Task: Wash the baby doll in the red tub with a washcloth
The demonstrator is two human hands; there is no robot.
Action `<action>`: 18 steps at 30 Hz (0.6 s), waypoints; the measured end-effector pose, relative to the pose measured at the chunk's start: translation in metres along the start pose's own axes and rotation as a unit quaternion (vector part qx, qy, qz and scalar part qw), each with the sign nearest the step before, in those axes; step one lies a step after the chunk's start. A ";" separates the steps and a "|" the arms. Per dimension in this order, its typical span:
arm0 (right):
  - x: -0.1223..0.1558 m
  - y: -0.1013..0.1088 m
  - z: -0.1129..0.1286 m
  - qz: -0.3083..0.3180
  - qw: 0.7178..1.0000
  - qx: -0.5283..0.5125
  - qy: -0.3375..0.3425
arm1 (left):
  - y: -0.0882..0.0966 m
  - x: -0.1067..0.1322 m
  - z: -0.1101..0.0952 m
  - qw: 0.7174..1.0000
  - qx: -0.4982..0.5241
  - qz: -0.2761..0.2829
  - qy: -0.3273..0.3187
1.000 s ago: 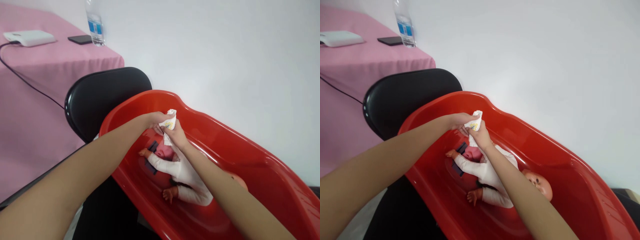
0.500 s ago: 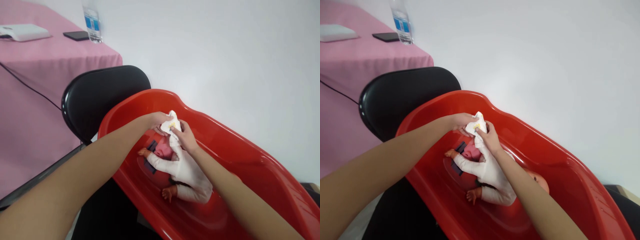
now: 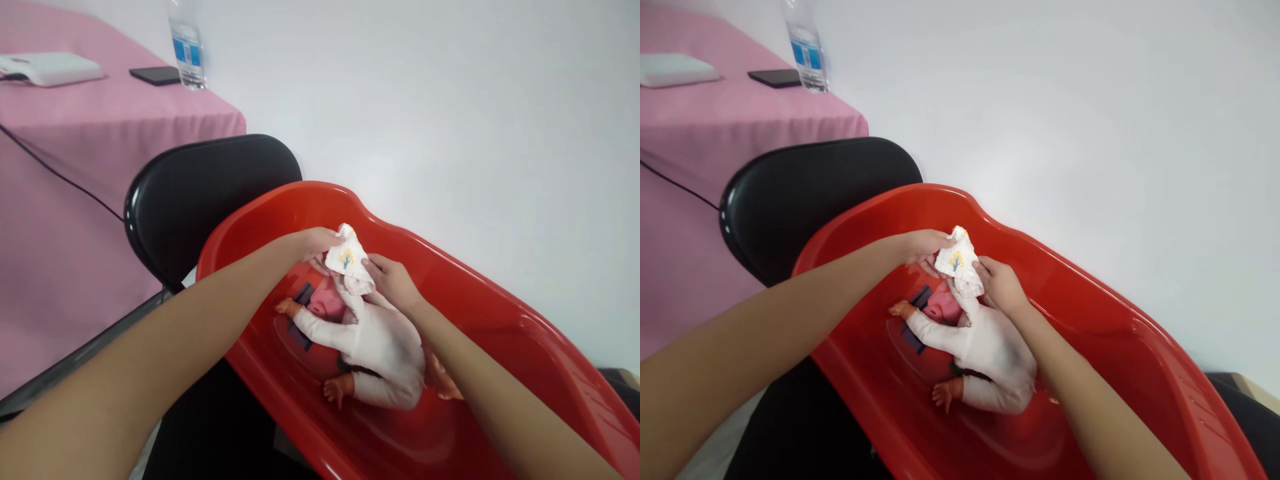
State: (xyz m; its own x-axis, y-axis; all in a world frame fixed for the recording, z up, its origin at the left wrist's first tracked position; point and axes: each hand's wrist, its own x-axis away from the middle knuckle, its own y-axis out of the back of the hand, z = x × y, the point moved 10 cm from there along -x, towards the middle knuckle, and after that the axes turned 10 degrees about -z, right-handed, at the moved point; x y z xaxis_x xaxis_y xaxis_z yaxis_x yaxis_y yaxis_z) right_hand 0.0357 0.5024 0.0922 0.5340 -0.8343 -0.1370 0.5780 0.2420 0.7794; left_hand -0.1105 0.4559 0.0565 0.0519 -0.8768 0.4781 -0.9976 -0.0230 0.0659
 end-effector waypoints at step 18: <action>-0.016 0.061 0.026 -0.188 0.968 -0.166 0.014 | 0.008 -0.025 0.024 0.999 -0.010 -0.015 0.045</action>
State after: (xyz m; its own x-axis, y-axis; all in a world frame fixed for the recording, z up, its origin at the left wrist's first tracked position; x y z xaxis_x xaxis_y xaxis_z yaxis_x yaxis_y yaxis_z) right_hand 0.0464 0.5175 0.1577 0.2612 -0.8815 -0.3933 0.8985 0.0730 0.4329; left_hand -0.1213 0.4659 0.0244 0.0865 -0.8288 0.5529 -0.9944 -0.0383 0.0981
